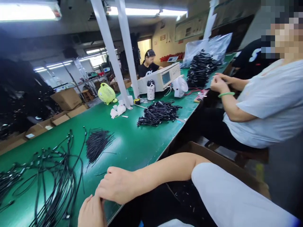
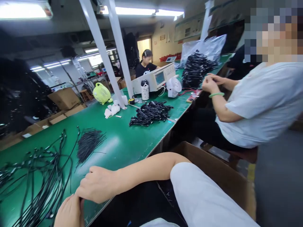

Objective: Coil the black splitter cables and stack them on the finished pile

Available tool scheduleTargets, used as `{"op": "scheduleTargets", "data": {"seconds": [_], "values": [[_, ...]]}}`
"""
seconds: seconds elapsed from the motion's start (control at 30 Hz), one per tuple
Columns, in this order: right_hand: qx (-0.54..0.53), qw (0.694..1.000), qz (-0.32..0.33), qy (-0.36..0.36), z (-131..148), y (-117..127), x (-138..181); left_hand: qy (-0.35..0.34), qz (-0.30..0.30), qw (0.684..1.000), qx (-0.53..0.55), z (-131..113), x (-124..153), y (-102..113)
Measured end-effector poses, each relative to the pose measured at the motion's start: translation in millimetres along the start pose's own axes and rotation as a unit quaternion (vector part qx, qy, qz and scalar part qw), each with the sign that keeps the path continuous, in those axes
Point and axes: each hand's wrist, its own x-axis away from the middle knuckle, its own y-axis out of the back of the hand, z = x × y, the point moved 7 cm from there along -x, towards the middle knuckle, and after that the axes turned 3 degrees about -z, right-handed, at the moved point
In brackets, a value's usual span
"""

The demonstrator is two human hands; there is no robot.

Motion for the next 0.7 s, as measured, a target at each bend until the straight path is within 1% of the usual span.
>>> {"op": "scheduleTargets", "data": {"seconds": [0.07, 0.1, 0.13, 0.17, 0.2, 0.23, 0.3, 0.37, 0.4, 0.47, 0.5, 0.57, 0.6, 0.63, 0.67, 0.7], "values": [[0.011, 1.0, -0.008, 0.019, 1.8, -0.5, 0.9, 0.046, 0.017, 0.999, -0.011, 2.4, 3.2, -1.5], [0.017, 1.0, -0.006, 0.026, 2.6, -3.3, 1.9, 0.086, 0.047, 0.995, 0.019, 4.7, 4.7, -4.2], [0.022, 0.999, -0.001, 0.036, 3.9, -7.1, 3.0, 0.133, 0.09, 0.985, 0.067, 7.3, 6.4, -8.3], [0.024, 0.998, 0.003, 0.05, 5.8, -10.8, 4.0, 0.179, 0.134, 0.967, 0.119, 9.5, 8.2, -12.1], [0.024, 0.997, 0.003, 0.072, 8.2, -13.7, 4.8, 0.218, 0.183, 0.942, 0.179, 10.3, 9.8, -15.9], [0.022, 0.995, 0.0, 0.1, 11.0, -15.6, 5.5, 0.248, 0.227, 0.909, 0.244, 9.9, 11.0, -18.8], [0.01, 0.986, -0.014, 0.164, 15.5, -16.4, 6.7, 0.287, 0.292, 0.833, 0.372, 6.6, 10.9, -20.9], [-0.001, 0.977, -0.024, 0.212, 14.5, -15.0, 7.0, 0.313, 0.324, 0.746, 0.489, 1.2, 10.1, -21.6], [-0.006, 0.974, -0.025, 0.226, 12.3, -14.0, 6.6, 0.329, 0.323, 0.708, 0.535, -0.9, 9.5, -22.3], [-0.008, 0.971, -0.022, 0.237, 6.6, -11.0, 4.9, 0.381, 0.278, 0.649, 0.597, -1.4, 8.1, -24.8], [-0.003, 0.972, -0.026, 0.232, 3.9, -8.3, 3.5, 0.421, 0.243, 0.609, 0.626, -1.6, 8.0, -26.7], [0.0, 0.977, -0.064, 0.201, 0.3, 1.7, 0.2, 0.513, 0.141, 0.514, 0.673, -0.9, 6.6, -28.0], [-0.014, 0.981, -0.104, 0.161, -3.0, 9.3, -1.9, 0.55, 0.089, 0.465, 0.688, -0.9, 4.9, -27.3], [-0.048, 0.983, -0.151, 0.096, -9.6, 17.2, -3.8, 0.568, 0.02, 0.44, 0.695, 2.3, 0.4, -23.7], [-0.105, 0.976, -0.191, 0.005, -20.6, 22.2, -4.6, 0.572, -0.044, 0.425, 0.7, 6.4, -4.7, -19.5], [-0.182, 0.955, -0.212, -0.099, -34.0, 20.9, -3.7, 0.575, -0.082, 0.419, 0.698, 9.6, -8.5, -17.0]]}}
